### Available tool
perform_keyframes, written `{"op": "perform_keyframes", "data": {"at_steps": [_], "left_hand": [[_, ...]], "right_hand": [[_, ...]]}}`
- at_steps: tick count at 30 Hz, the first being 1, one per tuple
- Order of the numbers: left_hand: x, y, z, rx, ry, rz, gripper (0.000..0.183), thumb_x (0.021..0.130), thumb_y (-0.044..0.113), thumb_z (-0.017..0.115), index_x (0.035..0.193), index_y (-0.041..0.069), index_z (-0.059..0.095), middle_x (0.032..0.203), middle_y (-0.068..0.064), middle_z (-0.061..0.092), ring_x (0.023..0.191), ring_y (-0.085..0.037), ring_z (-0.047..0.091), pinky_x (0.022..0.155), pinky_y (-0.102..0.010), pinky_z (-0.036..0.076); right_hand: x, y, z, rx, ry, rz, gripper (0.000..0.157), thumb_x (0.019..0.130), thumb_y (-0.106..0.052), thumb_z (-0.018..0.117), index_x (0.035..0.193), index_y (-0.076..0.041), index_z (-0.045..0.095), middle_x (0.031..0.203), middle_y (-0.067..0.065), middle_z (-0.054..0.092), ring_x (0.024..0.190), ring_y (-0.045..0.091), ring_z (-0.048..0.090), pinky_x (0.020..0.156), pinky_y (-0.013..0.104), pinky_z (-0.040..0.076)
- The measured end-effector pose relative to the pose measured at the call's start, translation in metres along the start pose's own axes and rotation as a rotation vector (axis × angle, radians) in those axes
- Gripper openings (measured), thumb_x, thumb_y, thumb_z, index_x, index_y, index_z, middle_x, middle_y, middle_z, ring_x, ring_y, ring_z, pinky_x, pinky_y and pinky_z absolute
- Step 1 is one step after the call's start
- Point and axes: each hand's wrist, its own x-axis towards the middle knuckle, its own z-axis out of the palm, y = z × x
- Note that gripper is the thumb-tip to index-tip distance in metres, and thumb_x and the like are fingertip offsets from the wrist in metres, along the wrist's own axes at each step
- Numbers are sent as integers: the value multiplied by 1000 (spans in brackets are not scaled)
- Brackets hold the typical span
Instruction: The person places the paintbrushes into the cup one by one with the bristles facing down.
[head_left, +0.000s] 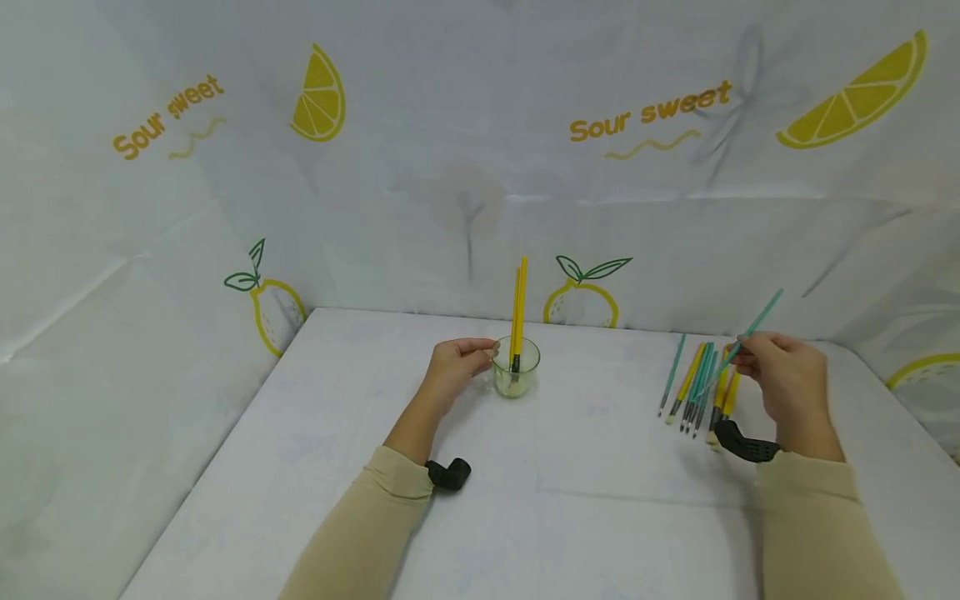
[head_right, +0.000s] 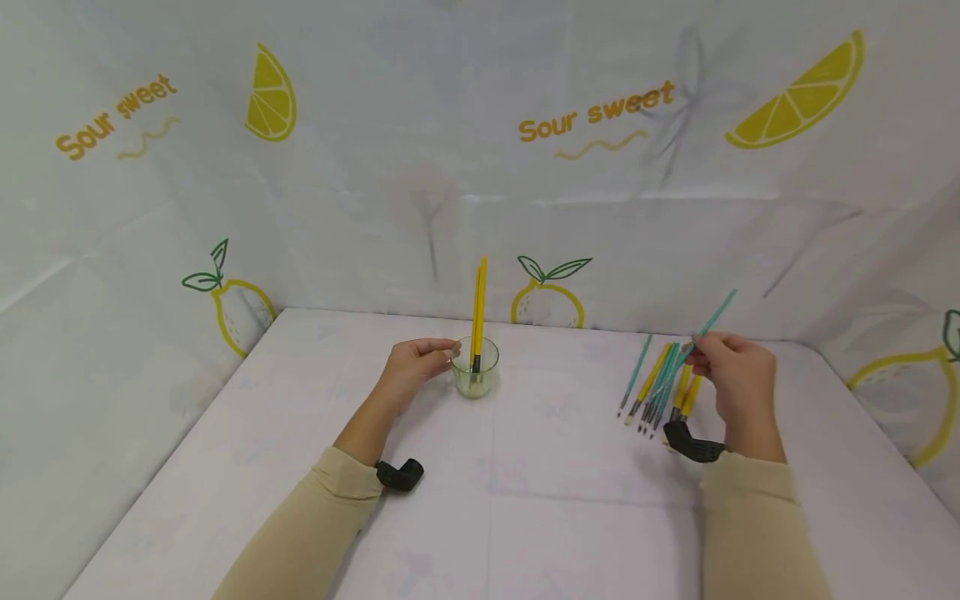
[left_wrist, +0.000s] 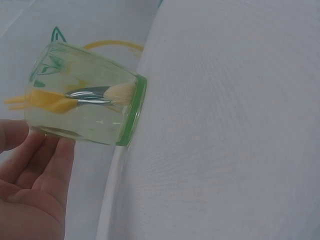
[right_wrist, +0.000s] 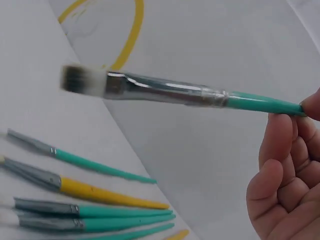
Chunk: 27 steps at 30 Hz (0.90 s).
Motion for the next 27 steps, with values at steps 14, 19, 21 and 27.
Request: {"op": "perform_keyframes", "data": {"at_steps": [14, 19, 21, 27], "left_hand": [[1, -1, 3, -31, -6, 14, 22, 91, 7, 66, 111, -1, 72, 117, -12, 70, 100, -18, 68, 89, -28, 58], [1, -2, 2, -38, -7, 21, 22, 92, 7, 66, 111, -2, 72, 117, -12, 70, 100, -16, 68, 89, -27, 58], [1, -2, 1, -40, -4, 27, 22, 91, 6, 66, 111, -2, 72, 117, -12, 70, 100, -16, 68, 89, -27, 58], [0, -2, 1, -31, 4, 31, 22, 91, 6, 66, 111, -1, 72, 117, -12, 70, 101, -17, 68, 89, -28, 58]], "right_hand": [[-24, -9, 84, -46, -177, -205, 9, 93, -9, 66, 96, -2, 72, 85, -2, 75, 74, 10, 69, 65, 18, 58], [-32, -13, 119, -46, -212, -264, 11, 90, -7, 69, 95, 3, 71, 82, 0, 75, 70, 9, 70, 62, 17, 58], [-34, -16, 132, -46, -227, -279, 16, 89, -8, 71, 97, 7, 69, 80, 0, 75, 69, 9, 69, 62, 17, 57], [-40, -23, 171, -187, -220, -349, 25, 88, -19, 74, 99, 3, 71, 78, -10, 73, 71, 8, 70, 64, 20, 57]]}}
